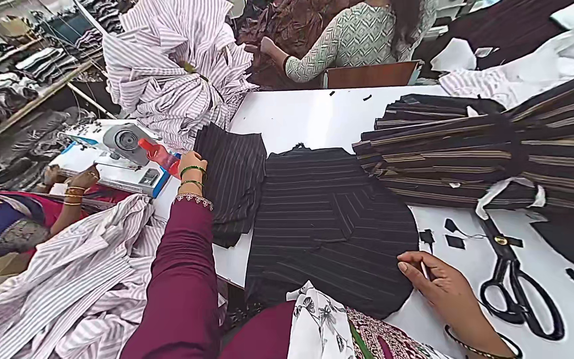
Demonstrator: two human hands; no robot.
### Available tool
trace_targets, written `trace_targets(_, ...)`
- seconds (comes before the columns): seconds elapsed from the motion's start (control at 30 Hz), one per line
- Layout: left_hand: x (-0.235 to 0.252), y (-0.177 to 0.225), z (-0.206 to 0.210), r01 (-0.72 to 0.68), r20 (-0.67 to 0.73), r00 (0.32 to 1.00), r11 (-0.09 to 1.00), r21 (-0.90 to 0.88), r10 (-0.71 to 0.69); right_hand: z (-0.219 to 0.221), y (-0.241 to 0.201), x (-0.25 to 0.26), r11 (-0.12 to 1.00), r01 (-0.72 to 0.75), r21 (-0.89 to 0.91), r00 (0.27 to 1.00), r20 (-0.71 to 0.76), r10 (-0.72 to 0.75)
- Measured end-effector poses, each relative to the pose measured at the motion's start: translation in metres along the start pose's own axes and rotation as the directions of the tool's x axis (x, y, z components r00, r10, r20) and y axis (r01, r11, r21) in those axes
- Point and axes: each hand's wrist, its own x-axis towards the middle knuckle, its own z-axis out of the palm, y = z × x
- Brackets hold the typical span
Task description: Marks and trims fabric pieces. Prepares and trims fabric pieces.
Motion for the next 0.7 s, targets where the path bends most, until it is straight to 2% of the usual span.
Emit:
trace_targets(0.1, -0.002, -0.007, 0.000, -0.064, -0.016, 0.998, 0.996, -0.061, 0.064, 0.000, 0.000, 0.001, 1.000, 0.007, 0.007, 1.000, -0.005, -0.007)
trace_targets(0.27, -0.013, -0.009, -0.004, -0.158, -0.026, 0.987, 0.987, -0.018, 0.157, 0.001, -0.002, 0.001, 1.000, -0.002, -0.028, 1.000, -0.001, 0.002)
trace_targets(0.4, 0.004, -0.011, 0.002, -0.121, 0.148, 0.981, 0.992, -0.027, 0.124, 0.001, -0.002, 0.001, 0.999, -0.009, -0.051, 1.000, -0.008, 0.008)
trace_targets(0.47, -0.006, 0.000, -0.013, -0.121, 0.188, 0.971, 0.984, -0.134, 0.145, 0.001, -0.001, 0.000, 0.999, -0.003, -0.054, 1.000, -0.013, 0.002)
trace_targets(0.53, -0.038, 0.020, -0.054, -0.171, 0.150, 0.959, 0.914, -0.368, 0.240, 0.001, 0.000, 0.001, 0.999, 0.007, -0.054, 1.000, -0.017, -0.008)
trace_targets(0.6, -0.072, 0.037, -0.102, -0.330, 0.059, 0.908, 0.796, -0.508, 0.414, 0.001, 0.000, 0.001, 0.998, 0.005, -0.056, 1.000, -0.021, -0.006)
trace_targets(0.7, -0.092, 0.042, -0.162, -0.658, -0.192, 0.730, 0.599, -0.455, 0.656, 0.000, -0.001, 0.001, 0.999, -0.014, -0.043, 1.000, -0.008, 0.013)
